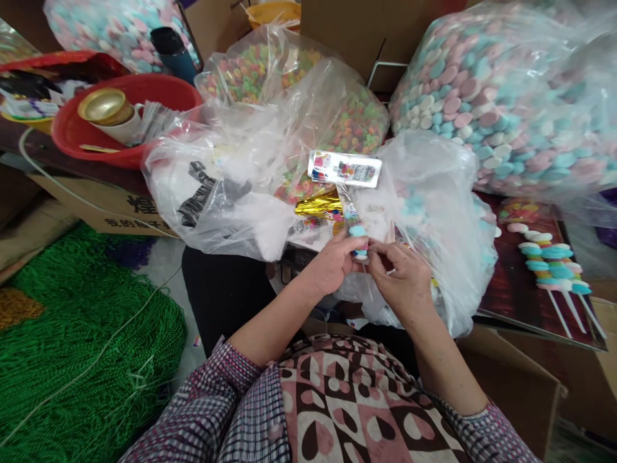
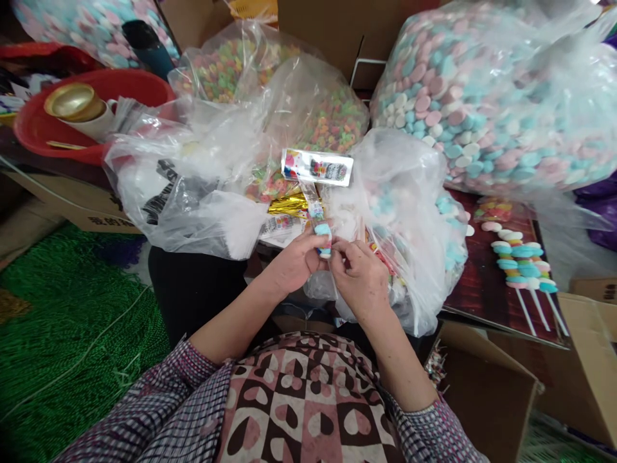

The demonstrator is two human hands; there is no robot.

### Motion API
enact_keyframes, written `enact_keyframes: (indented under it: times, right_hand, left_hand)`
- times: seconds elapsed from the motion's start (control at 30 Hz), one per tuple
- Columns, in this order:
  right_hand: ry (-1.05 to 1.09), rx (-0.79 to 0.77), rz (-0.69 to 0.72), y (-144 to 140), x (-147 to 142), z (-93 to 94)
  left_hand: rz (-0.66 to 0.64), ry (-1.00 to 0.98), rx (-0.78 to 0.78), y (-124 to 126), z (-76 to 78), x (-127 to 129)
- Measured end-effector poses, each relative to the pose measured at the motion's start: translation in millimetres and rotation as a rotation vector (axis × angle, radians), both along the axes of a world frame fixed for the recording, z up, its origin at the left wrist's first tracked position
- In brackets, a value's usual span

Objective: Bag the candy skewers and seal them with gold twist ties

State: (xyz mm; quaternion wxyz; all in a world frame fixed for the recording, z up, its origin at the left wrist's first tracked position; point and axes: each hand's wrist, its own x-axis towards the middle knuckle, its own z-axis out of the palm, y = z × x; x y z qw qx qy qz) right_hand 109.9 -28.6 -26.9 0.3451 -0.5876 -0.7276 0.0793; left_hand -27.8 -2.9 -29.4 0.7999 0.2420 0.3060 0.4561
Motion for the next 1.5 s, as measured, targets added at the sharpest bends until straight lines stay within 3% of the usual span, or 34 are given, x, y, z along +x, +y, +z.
enact_keyframes:
  times: [0.13,0.33,0.53,0.67,0.8,0.93,1.13,1.37,1.5]
  right_hand:
    - [0.068,-0.019,-0.069,2,1,2.3]
    - [0.108,-0.051,-0.142,5,1,4.2]
    - [-0.003,0.035,-0.12,5,1,-3.6]
    - [-0.068,0.091,-0.097,3,-1,-10.5]
    - [-0.105,0.139,-0.086,1,-7,-16.1]
    - [-0.027,0.103,-0.091,2,-4,-19.0]
    - [0.091,0.009,-0.146,5,9,-15.2]
    - [0.0,0.061,0.002,-4,-4,-10.7]
    - [-0.067,0.114,0.041,-10,-10,-10.5]
  left_hand:
    - [-0.116,0.014,0.056,1,1.4,-5]
    - [-0.092,0.115,0.088,-2,3.5,1]
    - [0.044,0.194,0.04,-7,-0.5,16]
    - [0.16,0.239,0.001,-7,-10.5,22]
    - [0.199,0.231,-0.06,-5,-19.3,22]
    - [0.154,0.169,-0.015,-7,-19.1,20]
    - [-0.044,0.205,0.065,-8,-16.0,15]
    - [0.081,0.257,-0.017,-7,-25.7,23]
    - [0.203,0.301,0.066,-4,-24.3,21]
